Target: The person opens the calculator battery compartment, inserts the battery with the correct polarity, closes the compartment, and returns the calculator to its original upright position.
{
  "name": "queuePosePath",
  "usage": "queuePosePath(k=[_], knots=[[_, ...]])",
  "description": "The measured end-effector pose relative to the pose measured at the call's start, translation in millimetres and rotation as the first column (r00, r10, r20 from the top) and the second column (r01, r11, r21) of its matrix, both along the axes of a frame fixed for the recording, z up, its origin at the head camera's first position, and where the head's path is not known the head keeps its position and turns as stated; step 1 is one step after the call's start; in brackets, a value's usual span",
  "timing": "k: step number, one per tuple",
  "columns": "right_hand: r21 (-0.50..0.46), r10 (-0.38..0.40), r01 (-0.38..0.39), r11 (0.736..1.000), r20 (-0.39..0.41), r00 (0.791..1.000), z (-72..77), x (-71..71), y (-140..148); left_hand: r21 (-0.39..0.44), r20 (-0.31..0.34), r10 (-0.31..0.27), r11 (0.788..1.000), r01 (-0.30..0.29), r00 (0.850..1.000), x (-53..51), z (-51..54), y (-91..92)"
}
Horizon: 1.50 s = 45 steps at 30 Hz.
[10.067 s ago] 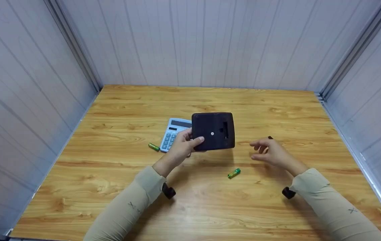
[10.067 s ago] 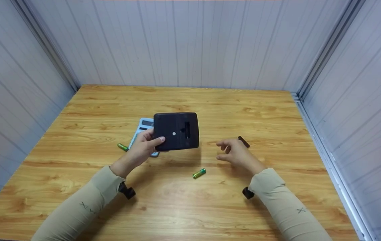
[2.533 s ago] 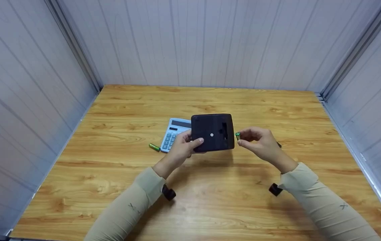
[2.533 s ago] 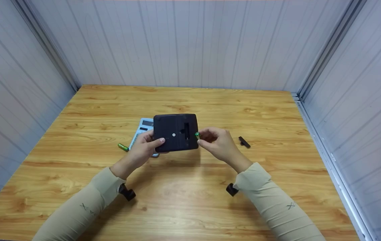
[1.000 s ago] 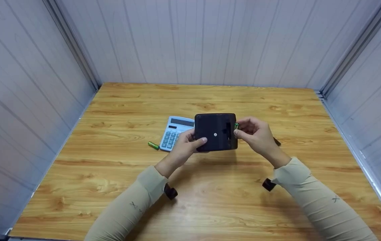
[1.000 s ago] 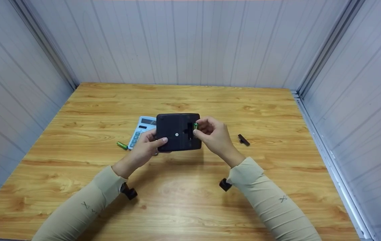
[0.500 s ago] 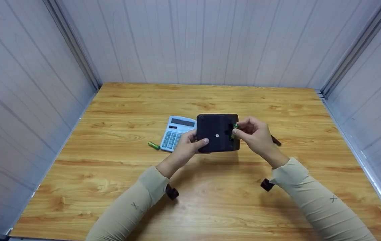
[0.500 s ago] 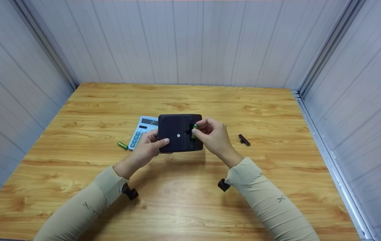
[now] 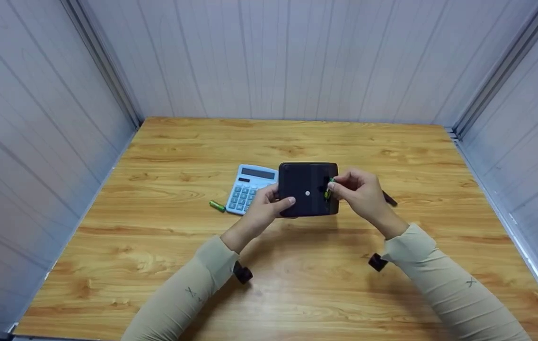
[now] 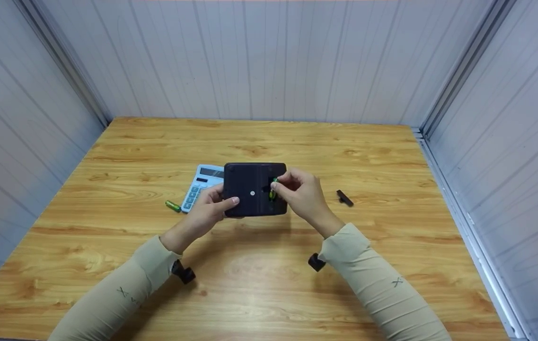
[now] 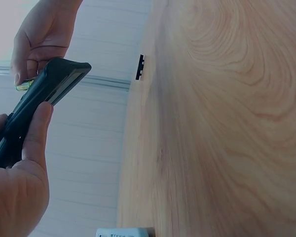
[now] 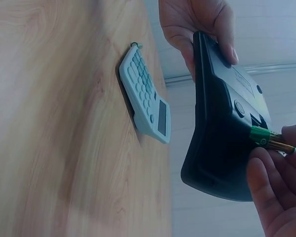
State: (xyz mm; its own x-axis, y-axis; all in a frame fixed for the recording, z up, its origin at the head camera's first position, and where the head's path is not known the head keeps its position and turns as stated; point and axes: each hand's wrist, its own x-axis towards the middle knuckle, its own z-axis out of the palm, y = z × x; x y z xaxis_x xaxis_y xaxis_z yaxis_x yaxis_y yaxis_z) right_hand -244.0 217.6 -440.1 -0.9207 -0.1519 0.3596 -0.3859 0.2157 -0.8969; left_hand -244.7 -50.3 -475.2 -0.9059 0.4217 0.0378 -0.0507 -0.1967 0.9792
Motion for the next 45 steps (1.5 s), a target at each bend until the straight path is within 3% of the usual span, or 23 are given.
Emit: queuePosePath(k=[14,25,33,45], knots=[[0.037,-0.017,0.015,0.999,0.042,0.999,0.5,-0.8,2,-0.024,-0.029,-0.034,0.999,0.033,0.999,0.7,-0.6,-1.0],[-0.009,-0.044,0.046,0.999,0.147,0.988,3.5,-3.3,5,-0.043,-0.04,-0.027,0.999,0.025,0.999,1.0,-0.1,-0.3],[0.124,-0.146,0.118,0.985,0.253,0.956,5.8,-4.6,9,-0.05,-0.036,-0.014,0.999,0.012,0.999,0.7,-0.2,0.2],[0.092,-0.09,0.057,0.994,0.415,0.905,6.4,-5.8,12,-0.057,-0.04,-0.016,0.998,0.014,0.999,0.7,0.1,-0.5]])
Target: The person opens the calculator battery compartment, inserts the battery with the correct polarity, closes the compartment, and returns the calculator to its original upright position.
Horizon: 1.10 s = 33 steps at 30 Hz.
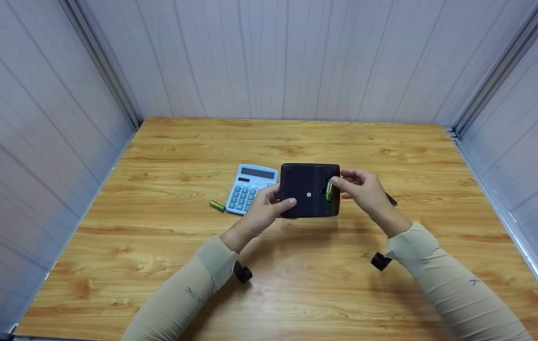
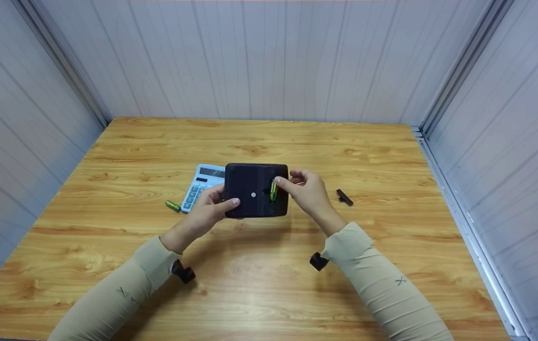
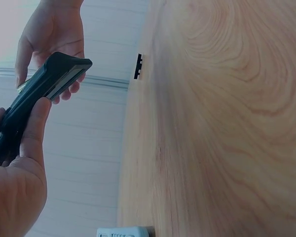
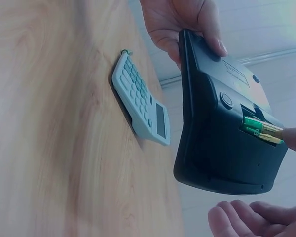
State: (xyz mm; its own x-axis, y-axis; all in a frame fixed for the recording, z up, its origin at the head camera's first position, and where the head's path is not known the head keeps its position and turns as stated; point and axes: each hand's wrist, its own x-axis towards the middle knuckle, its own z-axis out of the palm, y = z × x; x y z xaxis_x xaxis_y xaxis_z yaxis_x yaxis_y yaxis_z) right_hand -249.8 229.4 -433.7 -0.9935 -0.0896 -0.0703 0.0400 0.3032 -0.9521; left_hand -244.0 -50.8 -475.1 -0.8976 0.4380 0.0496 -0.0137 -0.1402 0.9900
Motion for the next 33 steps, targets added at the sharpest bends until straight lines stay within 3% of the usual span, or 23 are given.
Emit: queuePosePath(k=[7,14,29,33], knots=[[-0.066,0.015,-0.011,0.998,0.051,0.999,0.1,-2.0,0.5,0.004,-0.01,0.0,1.0,0.0,1.0,-0.2,1.0,0.6],[-0.074,0.008,-0.002,0.997,0.079,0.997,1.4,0.0,-1.0,0.008,-0.02,-0.01,1.0,0.01,1.0,-0.7,-1.8,0.4],[-0.05,-0.006,0.007,0.999,0.019,1.0,-0.7,-0.8,-6.4,-0.02,-0.008,0.011,1.0,-0.011,1.0,-2.5,-4.4,-0.6],[0.002,-0.02,0.02,1.0,-0.015,1.0,-2.9,-0.5,-7.3,-0.022,-0.001,0.007,1.0,-0.007,1.0,-1.9,-4.4,-0.8]])
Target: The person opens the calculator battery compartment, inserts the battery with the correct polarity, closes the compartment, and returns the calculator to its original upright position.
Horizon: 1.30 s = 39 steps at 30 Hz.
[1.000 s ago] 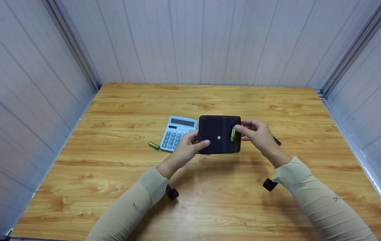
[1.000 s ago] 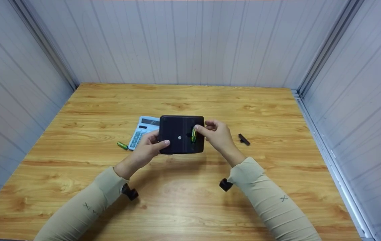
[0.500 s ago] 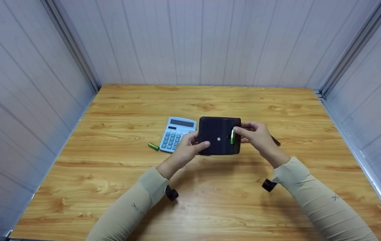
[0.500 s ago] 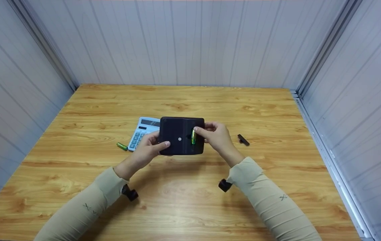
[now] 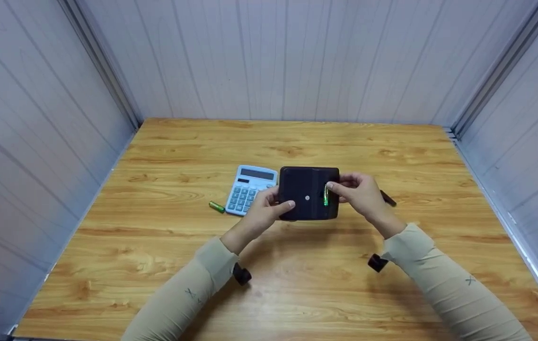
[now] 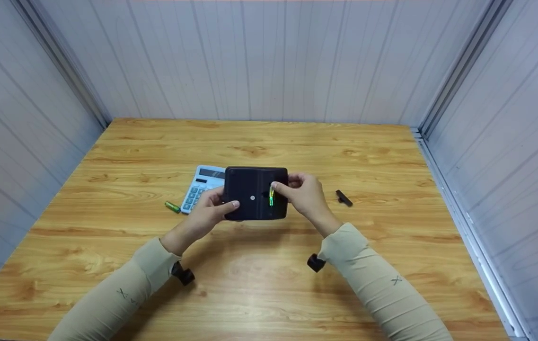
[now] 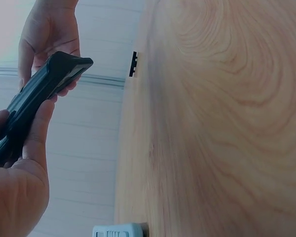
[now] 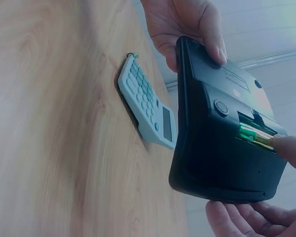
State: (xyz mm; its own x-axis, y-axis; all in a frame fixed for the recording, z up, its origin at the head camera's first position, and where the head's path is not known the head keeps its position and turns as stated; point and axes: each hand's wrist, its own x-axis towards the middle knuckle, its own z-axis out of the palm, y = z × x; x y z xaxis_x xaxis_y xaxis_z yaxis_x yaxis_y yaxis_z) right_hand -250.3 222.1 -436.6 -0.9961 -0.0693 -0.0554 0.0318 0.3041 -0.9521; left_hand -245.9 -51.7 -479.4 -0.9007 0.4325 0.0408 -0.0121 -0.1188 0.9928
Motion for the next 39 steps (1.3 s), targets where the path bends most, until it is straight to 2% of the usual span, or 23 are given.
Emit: queuePosePath(k=[5,11,22,28,39], knots=[[0.078,-0.01,0.015,0.997,-0.064,0.998,-1.6,1.5,0.3,0.019,0.009,0.003,1.0,-0.004,1.0,-0.2,-0.2,0.5],[0.1,-0.005,0.013,0.995,-0.086,0.996,-2.9,2.0,1.8,0.05,0.019,0.001,0.999,-0.001,1.0,-1.0,-1.2,0.9],[0.066,0.013,-0.01,0.998,-0.048,0.999,-9.8,1.6,3.9,0.033,0.012,-0.014,0.999,0.013,1.0,-0.3,-4.8,-0.8],[0.056,0.008,-0.006,0.998,-0.039,0.999,-8.4,3.6,4.8,0.014,0.006,-0.027,1.0,0.027,1.0,-1.0,-5.8,-1.5],[0.039,0.011,-0.009,0.999,-0.044,0.999,-8.6,2.8,6.9,0.061,0.015,-0.025,0.998,0.024,1.0,2.8,-4.6,0.0]])
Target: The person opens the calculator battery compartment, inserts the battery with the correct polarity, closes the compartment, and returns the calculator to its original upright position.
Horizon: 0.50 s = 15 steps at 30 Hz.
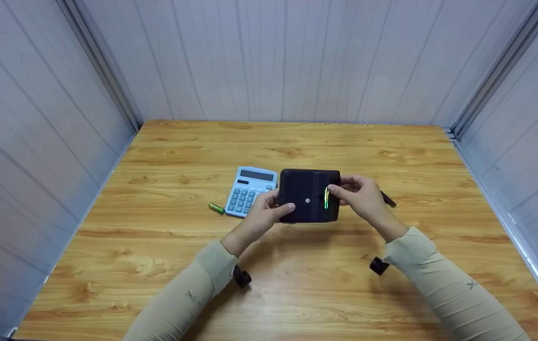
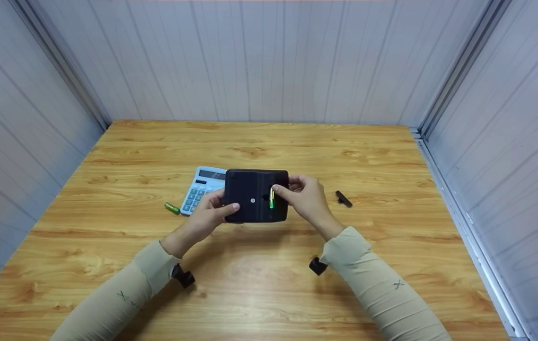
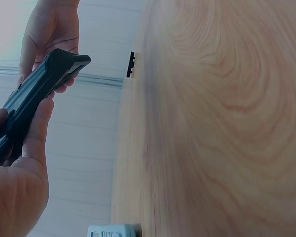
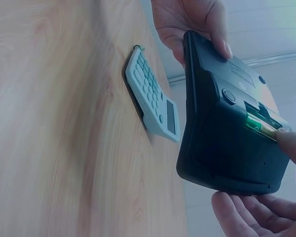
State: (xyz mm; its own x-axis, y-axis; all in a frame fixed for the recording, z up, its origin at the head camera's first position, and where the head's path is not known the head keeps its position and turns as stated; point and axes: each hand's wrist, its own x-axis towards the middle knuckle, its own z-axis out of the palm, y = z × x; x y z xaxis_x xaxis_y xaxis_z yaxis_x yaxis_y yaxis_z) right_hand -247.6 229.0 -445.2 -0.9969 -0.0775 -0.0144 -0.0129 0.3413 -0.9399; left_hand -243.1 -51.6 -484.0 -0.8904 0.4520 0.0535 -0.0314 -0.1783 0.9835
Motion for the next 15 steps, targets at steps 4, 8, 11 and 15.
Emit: queuePosePath(k=[4,8,11,15], knots=[[0.005,0.001,-0.001,1.0,0.004,1.0,0.0,1.0,1.8,-0.007,0.004,0.003,1.0,-0.003,1.0,-0.3,-0.6,0.9],[-0.004,0.002,-0.002,1.0,-0.003,1.0,-0.4,1.4,3.7,-0.011,0.004,0.0,1.0,0.0,1.0,-1.5,-1.1,1.7],[-0.011,0.005,-0.005,1.0,-0.011,1.0,-0.7,1.4,4.6,-0.007,0.01,-0.004,1.0,0.005,1.0,-2.1,-1.1,2.7],[-0.01,0.005,-0.005,1.0,-0.006,1.0,-1.3,1.5,5.5,-0.004,0.018,-0.007,1.0,0.008,1.0,-2.6,-1.2,4.1]])
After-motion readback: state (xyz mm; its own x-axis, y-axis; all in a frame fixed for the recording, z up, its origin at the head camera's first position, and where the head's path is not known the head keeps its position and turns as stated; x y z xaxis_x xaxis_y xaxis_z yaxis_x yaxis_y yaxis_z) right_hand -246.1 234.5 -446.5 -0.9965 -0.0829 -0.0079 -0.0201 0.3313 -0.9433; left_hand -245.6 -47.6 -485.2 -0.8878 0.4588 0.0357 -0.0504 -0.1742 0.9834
